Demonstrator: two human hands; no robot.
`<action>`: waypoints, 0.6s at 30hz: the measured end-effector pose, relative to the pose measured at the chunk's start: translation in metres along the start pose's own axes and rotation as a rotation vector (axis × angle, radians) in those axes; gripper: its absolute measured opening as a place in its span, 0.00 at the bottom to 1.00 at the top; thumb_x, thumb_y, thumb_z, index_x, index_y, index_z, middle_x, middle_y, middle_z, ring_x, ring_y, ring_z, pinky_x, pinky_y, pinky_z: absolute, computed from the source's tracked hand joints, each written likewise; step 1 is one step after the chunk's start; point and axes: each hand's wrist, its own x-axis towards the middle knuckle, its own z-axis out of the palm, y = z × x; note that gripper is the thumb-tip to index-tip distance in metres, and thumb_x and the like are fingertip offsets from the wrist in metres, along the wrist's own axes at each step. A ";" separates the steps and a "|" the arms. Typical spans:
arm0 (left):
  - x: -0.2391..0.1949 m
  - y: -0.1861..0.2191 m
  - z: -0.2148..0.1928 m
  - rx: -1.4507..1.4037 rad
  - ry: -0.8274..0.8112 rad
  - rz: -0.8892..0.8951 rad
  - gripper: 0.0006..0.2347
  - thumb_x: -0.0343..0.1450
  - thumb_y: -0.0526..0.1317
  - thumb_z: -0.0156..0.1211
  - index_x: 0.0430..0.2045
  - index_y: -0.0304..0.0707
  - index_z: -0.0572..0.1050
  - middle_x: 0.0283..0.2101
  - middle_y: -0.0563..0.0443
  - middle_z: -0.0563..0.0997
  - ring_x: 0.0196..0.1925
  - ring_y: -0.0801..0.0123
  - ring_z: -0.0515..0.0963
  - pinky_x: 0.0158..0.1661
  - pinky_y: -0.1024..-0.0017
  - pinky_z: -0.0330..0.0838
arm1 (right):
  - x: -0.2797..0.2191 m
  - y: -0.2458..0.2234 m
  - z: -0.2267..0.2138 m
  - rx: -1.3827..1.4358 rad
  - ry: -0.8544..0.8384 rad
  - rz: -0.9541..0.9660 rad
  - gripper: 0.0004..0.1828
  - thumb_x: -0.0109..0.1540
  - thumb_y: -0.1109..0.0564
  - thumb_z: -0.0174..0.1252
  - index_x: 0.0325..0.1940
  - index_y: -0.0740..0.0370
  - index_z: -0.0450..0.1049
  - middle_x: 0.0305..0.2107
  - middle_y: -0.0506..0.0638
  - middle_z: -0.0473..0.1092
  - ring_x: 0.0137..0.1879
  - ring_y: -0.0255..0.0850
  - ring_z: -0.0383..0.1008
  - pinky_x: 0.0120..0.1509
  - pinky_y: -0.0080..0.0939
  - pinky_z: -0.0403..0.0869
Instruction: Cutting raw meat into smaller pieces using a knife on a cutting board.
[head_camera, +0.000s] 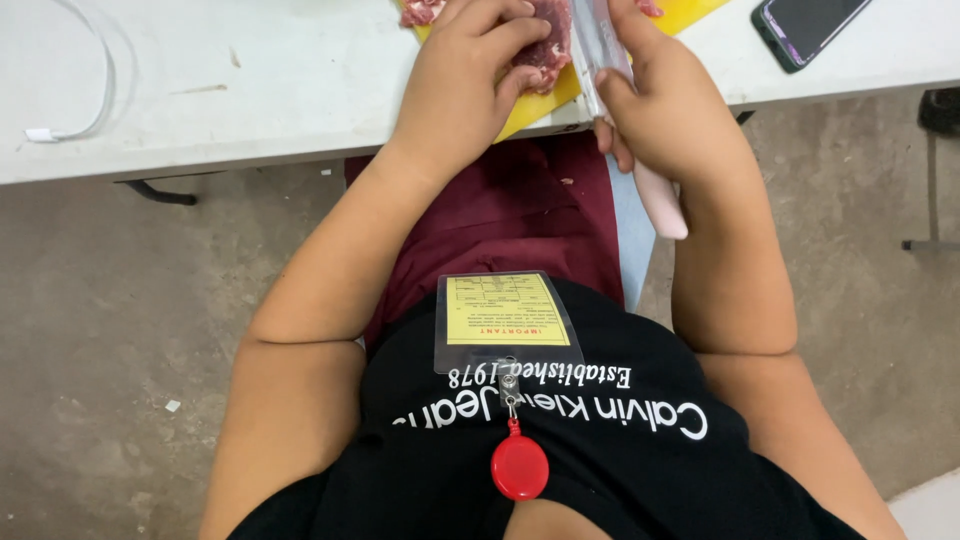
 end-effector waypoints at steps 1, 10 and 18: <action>0.000 0.000 0.001 -0.007 0.008 0.009 0.13 0.69 0.31 0.73 0.45 0.30 0.80 0.48 0.44 0.77 0.50 0.49 0.74 0.52 0.57 0.69 | 0.003 -0.005 0.000 0.004 0.026 -0.067 0.32 0.65 0.64 0.37 0.75 0.51 0.53 0.25 0.53 0.68 0.16 0.38 0.65 0.26 0.40 0.72; -0.004 0.003 0.005 0.025 0.029 -0.051 0.12 0.68 0.30 0.70 0.45 0.30 0.79 0.46 0.45 0.76 0.50 0.50 0.74 0.50 0.59 0.71 | -0.017 -0.001 0.006 0.085 0.001 0.022 0.39 0.70 0.62 0.39 0.85 0.44 0.41 0.20 0.53 0.68 0.18 0.38 0.62 0.32 0.37 0.71; -0.003 0.001 0.006 0.035 0.005 0.006 0.14 0.67 0.29 0.72 0.46 0.30 0.78 0.46 0.44 0.77 0.48 0.49 0.74 0.48 0.58 0.71 | 0.006 -0.003 -0.002 0.051 -0.006 -0.060 0.19 0.68 0.63 0.38 0.63 0.56 0.62 0.18 0.54 0.66 0.17 0.37 0.64 0.20 0.36 0.67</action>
